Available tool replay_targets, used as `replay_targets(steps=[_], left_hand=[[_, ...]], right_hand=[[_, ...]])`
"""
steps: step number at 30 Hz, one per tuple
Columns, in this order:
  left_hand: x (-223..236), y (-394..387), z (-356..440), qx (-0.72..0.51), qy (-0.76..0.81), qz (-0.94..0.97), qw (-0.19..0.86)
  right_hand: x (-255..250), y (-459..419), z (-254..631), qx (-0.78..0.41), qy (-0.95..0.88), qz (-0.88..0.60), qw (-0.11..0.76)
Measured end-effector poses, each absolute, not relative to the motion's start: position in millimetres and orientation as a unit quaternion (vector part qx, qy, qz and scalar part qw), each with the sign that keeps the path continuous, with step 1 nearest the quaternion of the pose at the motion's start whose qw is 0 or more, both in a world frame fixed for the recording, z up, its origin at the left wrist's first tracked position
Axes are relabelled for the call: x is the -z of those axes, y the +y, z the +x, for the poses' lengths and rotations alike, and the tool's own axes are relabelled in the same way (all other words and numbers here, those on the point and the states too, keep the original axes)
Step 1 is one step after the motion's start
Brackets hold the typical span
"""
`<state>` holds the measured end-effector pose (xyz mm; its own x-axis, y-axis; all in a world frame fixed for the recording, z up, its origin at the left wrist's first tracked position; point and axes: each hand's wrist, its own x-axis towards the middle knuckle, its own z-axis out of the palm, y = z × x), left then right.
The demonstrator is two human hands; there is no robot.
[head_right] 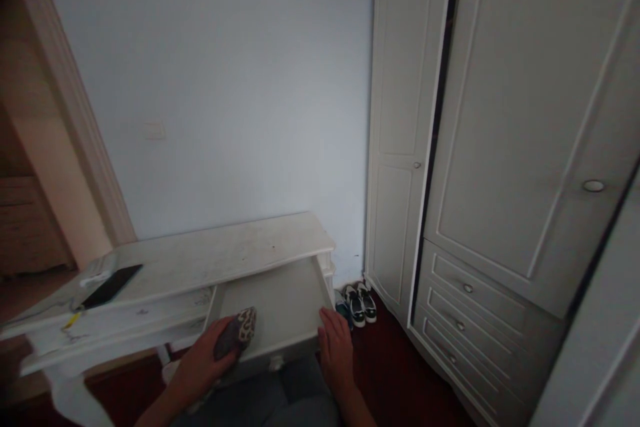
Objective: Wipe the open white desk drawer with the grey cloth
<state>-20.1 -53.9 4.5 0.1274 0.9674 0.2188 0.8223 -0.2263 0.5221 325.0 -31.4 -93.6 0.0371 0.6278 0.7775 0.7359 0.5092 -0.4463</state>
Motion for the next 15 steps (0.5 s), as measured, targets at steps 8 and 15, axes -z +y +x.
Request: replay_targets(steps=[8, 15], left_hand=[[-28, -55, 19, -0.179, 0.627, 0.751, 0.107], [-42, -45, 123, -0.156, 0.568, 0.803, 0.090]], right_hand=[[99, -29, 324, 0.031, -0.690, -0.493, 0.529], [74, -20, 310, 0.087, -0.581, -0.563, 0.582]])
